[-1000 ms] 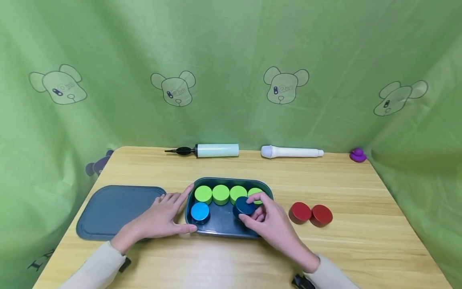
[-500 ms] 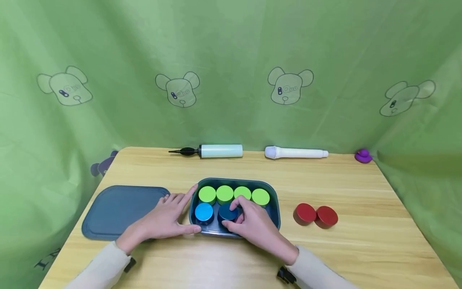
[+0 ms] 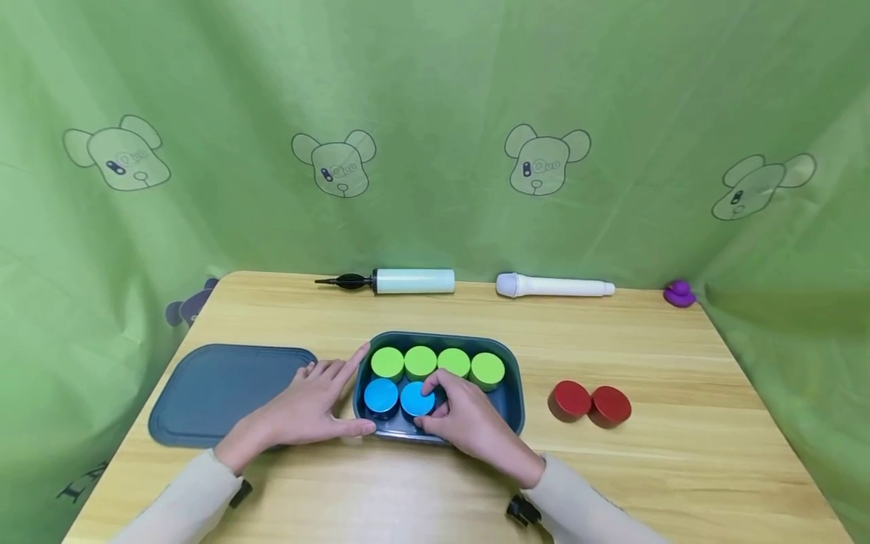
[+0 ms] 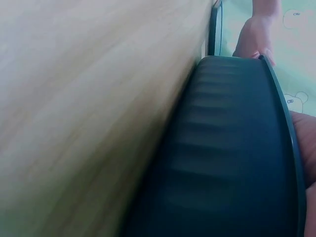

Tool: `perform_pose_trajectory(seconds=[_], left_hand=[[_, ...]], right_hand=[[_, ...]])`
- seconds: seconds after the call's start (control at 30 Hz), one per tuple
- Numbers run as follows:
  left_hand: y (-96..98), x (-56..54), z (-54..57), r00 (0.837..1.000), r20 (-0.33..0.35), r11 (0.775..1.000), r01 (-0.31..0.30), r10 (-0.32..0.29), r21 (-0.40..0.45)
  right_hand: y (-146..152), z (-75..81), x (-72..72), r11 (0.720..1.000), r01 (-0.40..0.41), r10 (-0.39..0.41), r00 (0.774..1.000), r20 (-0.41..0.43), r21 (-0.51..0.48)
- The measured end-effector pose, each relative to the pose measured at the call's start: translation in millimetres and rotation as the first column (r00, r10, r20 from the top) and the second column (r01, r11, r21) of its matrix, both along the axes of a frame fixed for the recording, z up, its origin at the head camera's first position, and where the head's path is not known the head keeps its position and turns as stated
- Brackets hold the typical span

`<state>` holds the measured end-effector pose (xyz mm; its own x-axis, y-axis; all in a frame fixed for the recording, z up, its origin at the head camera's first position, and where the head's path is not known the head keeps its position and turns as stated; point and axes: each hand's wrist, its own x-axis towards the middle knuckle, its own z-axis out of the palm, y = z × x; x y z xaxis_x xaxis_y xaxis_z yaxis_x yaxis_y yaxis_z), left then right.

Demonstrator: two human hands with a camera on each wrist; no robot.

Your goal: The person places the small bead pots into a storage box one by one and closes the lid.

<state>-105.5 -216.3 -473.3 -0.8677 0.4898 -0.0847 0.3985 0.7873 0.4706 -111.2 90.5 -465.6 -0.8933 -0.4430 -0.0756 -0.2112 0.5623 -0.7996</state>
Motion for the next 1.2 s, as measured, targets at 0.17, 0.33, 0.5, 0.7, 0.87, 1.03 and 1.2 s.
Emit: perform_pose_trajectory(seconds=[0.17,0.33,0.5,0.7,0.87,1.03,1.2], left_hand=[[-0.1,0.4,-0.1,1.000,0.002,1.000,-0.002,0.002,0.005],[1.0,1.2,1.3,1.000,0.007,1.000,-0.002,0.002,0.016],[1.4,1.9,-0.3,1.000,0.000,1.000,-0.007,0.007,0.022],[1.4,1.7,-1.2,1.000,-0.011,1.000,-0.011,0.011,0.017],[3.7,1.1,-0.3,1.000,-0.010,1.000,-0.008,0.008,0.019],[4.5,1.5,0.8,1.000,-0.008,1.000,-0.009,0.009,0.021],[3.3,1.8,-1.1,1.000,0.005,1.000,-0.013,0.013,0.015]], right_hand=[[1.2,0.0,-0.8,0.999,0.009,-0.007,0.999,0.043,-0.038],[3.0,3.0,2.3,0.999,0.024,-0.024,1.000,0.009,-0.025],[8.1,8.8,9.5,0.997,0.065,-0.068,0.994,-0.085,-0.034],[19.5,13.6,15.8,0.986,0.104,-0.117,0.988,-0.104,-0.128],[35.1,16.7,17.4,0.978,0.115,-0.137,0.983,-0.119,-0.172],[58.7,18.4,21.2,0.961,0.128,-0.170,0.973,-0.159,-0.246],[97.2,12.6,27.5,0.929,0.118,-0.207,0.951,-0.228,-0.352]])
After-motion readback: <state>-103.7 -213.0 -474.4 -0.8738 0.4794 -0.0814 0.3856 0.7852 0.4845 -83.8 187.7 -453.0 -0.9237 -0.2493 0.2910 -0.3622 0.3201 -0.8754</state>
